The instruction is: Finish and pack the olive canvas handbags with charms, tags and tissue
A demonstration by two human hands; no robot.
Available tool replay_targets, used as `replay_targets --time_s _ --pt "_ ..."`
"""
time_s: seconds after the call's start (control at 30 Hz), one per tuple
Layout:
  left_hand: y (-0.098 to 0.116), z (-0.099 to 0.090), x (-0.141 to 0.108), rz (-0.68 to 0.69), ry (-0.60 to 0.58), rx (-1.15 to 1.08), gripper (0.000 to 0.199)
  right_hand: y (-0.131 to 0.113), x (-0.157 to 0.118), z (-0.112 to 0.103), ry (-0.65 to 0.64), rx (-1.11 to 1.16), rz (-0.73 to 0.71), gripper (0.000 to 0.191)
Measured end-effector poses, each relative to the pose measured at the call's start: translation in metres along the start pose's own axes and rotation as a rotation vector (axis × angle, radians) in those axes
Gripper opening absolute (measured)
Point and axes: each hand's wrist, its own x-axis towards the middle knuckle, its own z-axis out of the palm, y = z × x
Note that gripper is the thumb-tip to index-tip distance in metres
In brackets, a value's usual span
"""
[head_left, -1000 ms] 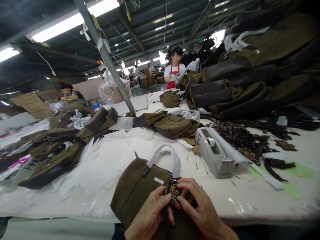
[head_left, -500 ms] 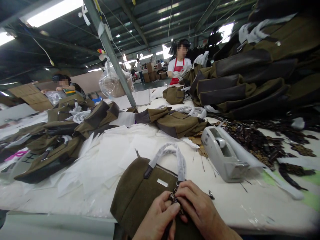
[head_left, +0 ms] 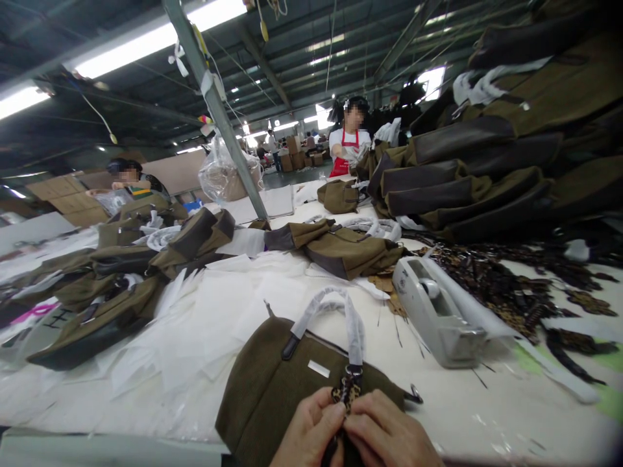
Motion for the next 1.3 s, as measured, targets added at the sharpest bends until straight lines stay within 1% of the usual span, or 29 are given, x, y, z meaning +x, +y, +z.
replay_targets --time_s 0.07,0.13,0.17,0.2,0.27,0.3,0.33,0.4,0.47,0.53,0.57,0.63,0.7,0.77,0.93,1.0,1.17,1.3 --pt "-0.002 -0.001 0.001 0.010 -0.006 -0.002 0.058 -0.001 0.010 -0.014 -0.065 0.010 -0.011 0.018" --pt "-0.005 -0.002 0.002 0.008 -0.016 -0.003 0.059 0.001 0.029 -0.032 -0.126 0.058 0.053 0.014" --pt "-0.006 -0.003 0.003 0.005 -0.021 0.000 0.059 0.003 0.043 -0.040 -0.132 0.091 0.119 0.014" --pt "-0.008 -0.003 0.003 0.001 -0.026 0.005 0.058 0.007 0.059 -0.047 -0.112 0.116 0.165 0.013" --pt "-0.010 -0.004 0.002 -0.001 -0.017 0.014 0.055 0.022 0.096 -0.049 -0.123 0.120 0.211 0.010" --pt "-0.010 -0.003 0.001 -0.001 -0.009 0.013 0.053 0.032 0.115 -0.044 -0.143 0.086 0.231 0.009" --pt "-0.010 -0.003 0.001 -0.001 -0.001 0.010 0.052 0.044 0.135 -0.035 -0.211 0.026 0.251 0.012" --pt "-0.011 -0.003 0.000 0.001 0.007 0.004 0.051 0.071 0.169 -0.009 -0.409 -0.157 0.312 0.024" --pt "-0.012 -0.003 0.000 -0.002 0.002 0.015 0.052 0.094 0.195 0.022 -0.497 -0.204 0.334 0.035" --pt "-0.015 -0.003 0.002 -0.004 -0.002 0.020 0.054 0.111 0.211 0.051 -0.565 -0.245 0.373 0.045" --pt "-0.017 -0.004 0.003 -0.003 -0.002 0.018 0.056 0.117 0.215 0.064 -0.591 -0.266 0.400 0.048" --pt "-0.020 -0.004 0.006 -0.001 0.002 0.007 0.059 0.124 0.219 0.083 -0.627 -0.311 0.457 0.047" --pt "-0.023 -0.005 0.008 0.003 0.012 -0.005 0.059 0.127 0.218 0.096 -0.637 -0.345 0.496 0.039" --pt "-0.024 -0.005 0.009 0.000 0.018 -0.018 0.057 0.130 0.214 0.103 -0.634 -0.362 0.516 0.033" --pt "-0.027 -0.007 0.011 0.002 -0.005 -0.033 0.060 0.139 0.206 0.111 -0.542 -0.415 0.577 0.040" --pt "-0.029 -0.008 0.012 0.005 0.000 -0.041 0.061 0.141 0.204 0.113 -0.532 -0.422 0.595 0.039" --pt "-0.032 -0.009 0.015 0.001 -0.001 -0.034 0.059 0.145 0.199 0.115 -0.532 -0.394 0.539 0.028" --pt "-0.030 -0.008 0.014 0.011 0.002 -0.004 0.056 0.148 0.200 0.112 -0.512 -0.400 0.517 0.025"
